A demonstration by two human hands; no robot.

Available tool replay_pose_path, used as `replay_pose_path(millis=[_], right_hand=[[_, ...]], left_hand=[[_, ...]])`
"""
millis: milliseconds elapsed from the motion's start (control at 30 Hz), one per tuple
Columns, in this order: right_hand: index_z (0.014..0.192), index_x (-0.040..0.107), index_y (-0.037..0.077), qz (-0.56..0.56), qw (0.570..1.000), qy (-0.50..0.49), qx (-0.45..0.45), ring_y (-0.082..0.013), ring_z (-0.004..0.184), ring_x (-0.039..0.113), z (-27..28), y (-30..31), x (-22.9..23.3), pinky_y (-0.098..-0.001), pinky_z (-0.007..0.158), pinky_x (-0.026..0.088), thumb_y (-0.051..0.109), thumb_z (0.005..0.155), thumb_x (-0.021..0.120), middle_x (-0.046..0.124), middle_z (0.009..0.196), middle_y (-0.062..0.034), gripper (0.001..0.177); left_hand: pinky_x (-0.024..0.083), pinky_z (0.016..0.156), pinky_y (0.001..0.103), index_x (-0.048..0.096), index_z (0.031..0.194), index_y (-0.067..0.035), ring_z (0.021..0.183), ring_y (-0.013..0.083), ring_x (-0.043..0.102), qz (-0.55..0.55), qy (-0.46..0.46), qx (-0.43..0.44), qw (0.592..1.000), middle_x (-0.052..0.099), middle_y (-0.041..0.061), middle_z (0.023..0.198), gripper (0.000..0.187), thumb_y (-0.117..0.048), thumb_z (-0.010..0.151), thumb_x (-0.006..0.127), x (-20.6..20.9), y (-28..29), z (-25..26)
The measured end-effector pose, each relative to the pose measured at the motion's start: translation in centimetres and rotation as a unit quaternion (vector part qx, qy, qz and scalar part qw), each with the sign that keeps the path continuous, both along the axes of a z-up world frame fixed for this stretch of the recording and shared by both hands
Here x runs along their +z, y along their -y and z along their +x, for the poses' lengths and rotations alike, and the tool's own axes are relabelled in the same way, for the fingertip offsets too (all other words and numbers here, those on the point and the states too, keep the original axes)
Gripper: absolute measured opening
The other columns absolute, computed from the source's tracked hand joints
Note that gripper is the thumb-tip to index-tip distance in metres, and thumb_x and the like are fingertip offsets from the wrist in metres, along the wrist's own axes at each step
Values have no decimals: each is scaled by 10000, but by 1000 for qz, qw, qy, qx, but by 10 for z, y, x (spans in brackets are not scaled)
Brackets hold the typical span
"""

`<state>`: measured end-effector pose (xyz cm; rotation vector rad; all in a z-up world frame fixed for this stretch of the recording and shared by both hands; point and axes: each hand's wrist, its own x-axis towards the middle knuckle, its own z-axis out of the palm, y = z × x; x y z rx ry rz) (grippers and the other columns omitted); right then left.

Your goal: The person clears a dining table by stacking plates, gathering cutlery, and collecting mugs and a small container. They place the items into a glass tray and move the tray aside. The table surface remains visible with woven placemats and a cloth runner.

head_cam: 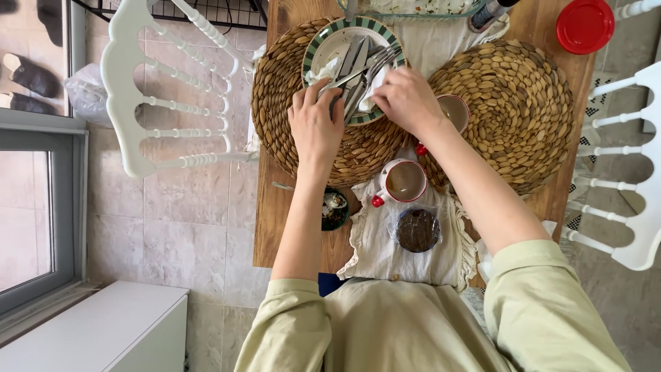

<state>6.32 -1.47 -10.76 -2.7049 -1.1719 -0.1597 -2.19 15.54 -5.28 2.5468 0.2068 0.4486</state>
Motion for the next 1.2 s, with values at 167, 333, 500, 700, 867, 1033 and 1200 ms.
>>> replay_pose_path(millis=[167, 333, 500, 700, 867, 1033, 1200], right_hand=[[954, 677, 127, -61, 995, -80, -20, -200, 995, 520, -13, -4, 21, -394, 909, 291, 267, 881, 540, 664, 983, 39, 209], [981, 660, 101, -72, 991, -109, -33, -265, 1050, 445, -14, -4, 16, -542, 898, 259, 301, 890, 513, 603, 1078, 24, 265], [958, 683, 138, 0, 998, -47, -50, -221, 924, 454, -14, -3, 17, -394, 839, 305, 242, 878, 574, 584, 946, -4, 170], [846, 610, 47, 167, 979, -51, -103, -282, 869, 481, 1, -5, -9, -385, 801, 475, 44, 856, 567, 514, 944, -136, 44], [1170, 381, -18, 278, 890, -218, -289, -264, 990, 502, 8, -3, 0, -356, 890, 420, -66, 819, 446, 434, 1158, -182, 360], [1282, 364, 93, 344, 740, -391, -425, -351, 1240, 319, 3, -8, -27, -483, 988, 315, 118, 914, 419, 377, 1300, -197, 373], [1238, 483, 92, 405, 655, -393, -502, -350, 1234, 343, -6, -18, -11, -465, 983, 344, 154, 909, 352, 398, 1297, -215, 360]], left_hand=[[385, 812, 343, 662, 891, -105, 962, 205, 494, -6, -1, 5, 1000, 553, -11, 1114, 144, -143, 768, 597, -2, -5, -1], [392, 809, 342, 662, 879, -107, 957, 204, 499, -8, -3, 2, 1000, 555, -14, 1108, 130, -130, 771, 594, -6, -7, 0], [409, 798, 337, 677, 879, -113, 954, 195, 514, -16, -16, 19, 1000, 594, 4, 1086, 129, -141, 785, 594, -4, -19, 1], [408, 843, 311, 638, 960, -112, 962, 188, 547, -63, 25, 42, 997, 637, 15, 1042, 164, -152, 809, 590, -26, -52, 10], [488, 775, 289, 590, 1062, -60, 933, 205, 598, -182, -41, 59, 981, 632, 70, 1038, 286, -241, 854, 515, -14, -79, 23], [406, 902, 502, 485, 1207, -22, 1063, 354, 530, -243, -150, 16, 958, 564, 210, 1110, 386, -284, 924, 459, -50, -93, 46], [384, 929, 503, 420, 1275, -41, 1128, 351, 486, -253, -275, 2, 928, 534, 196, 1182, 593, -507, 913, 361, -97, -92, 67]])
